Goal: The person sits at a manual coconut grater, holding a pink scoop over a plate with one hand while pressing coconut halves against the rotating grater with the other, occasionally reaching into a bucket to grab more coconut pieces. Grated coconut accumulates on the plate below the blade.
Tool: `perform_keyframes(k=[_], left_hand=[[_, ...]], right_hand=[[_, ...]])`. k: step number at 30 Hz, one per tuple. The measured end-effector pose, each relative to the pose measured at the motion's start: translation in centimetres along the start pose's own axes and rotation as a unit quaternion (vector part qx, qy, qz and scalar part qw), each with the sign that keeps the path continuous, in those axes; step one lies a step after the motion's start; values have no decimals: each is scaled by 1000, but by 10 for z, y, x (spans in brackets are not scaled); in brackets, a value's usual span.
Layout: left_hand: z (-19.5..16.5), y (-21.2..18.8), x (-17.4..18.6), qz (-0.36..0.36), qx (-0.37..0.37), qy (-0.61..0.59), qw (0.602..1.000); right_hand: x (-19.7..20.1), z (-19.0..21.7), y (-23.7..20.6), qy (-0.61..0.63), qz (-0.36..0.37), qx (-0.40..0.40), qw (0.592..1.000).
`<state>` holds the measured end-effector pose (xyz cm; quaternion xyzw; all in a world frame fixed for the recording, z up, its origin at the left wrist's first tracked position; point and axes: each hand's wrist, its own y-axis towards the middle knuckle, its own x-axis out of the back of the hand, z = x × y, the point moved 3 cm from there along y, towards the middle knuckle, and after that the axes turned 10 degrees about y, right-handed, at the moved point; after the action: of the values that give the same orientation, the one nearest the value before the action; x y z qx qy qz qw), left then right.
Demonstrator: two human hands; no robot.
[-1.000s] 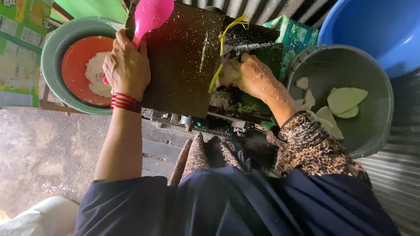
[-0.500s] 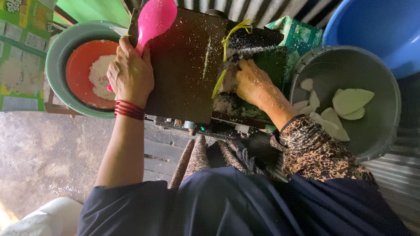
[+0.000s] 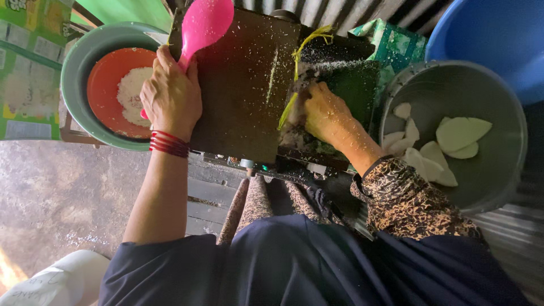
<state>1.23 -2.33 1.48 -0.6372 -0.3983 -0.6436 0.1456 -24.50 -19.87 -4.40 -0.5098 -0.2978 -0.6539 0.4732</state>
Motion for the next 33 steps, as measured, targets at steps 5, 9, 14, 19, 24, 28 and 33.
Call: perform_keyframes(k=[5,9,14,19,24,28,33], left_hand=[[3,0,-4,7,5,-12,1000],[4,1,-6,0,-1,-1,1000],[5,2,-8,-1,-2,22,1000],[5,3,-8,-5,-8,16,1000],[4,0,-7,-9,-15,14,1000],[2,-1,-4,-10,-7,10,1000],[0,-1,-2,-8,-9,2,1000]], right_hand=[[-12,3,5,4,-18,-6,1000],[-17,4,-1,2,-11,-26,1000],[-7,-13,-13,66,-1,-49,997],[-12,-13,-12,33,12,-17,999],[-18,-6,-13,45,-17,6,999],[-20,-5,-14,62,-1,-12,998],[-26,-2,-11,-7,69,3,998]])
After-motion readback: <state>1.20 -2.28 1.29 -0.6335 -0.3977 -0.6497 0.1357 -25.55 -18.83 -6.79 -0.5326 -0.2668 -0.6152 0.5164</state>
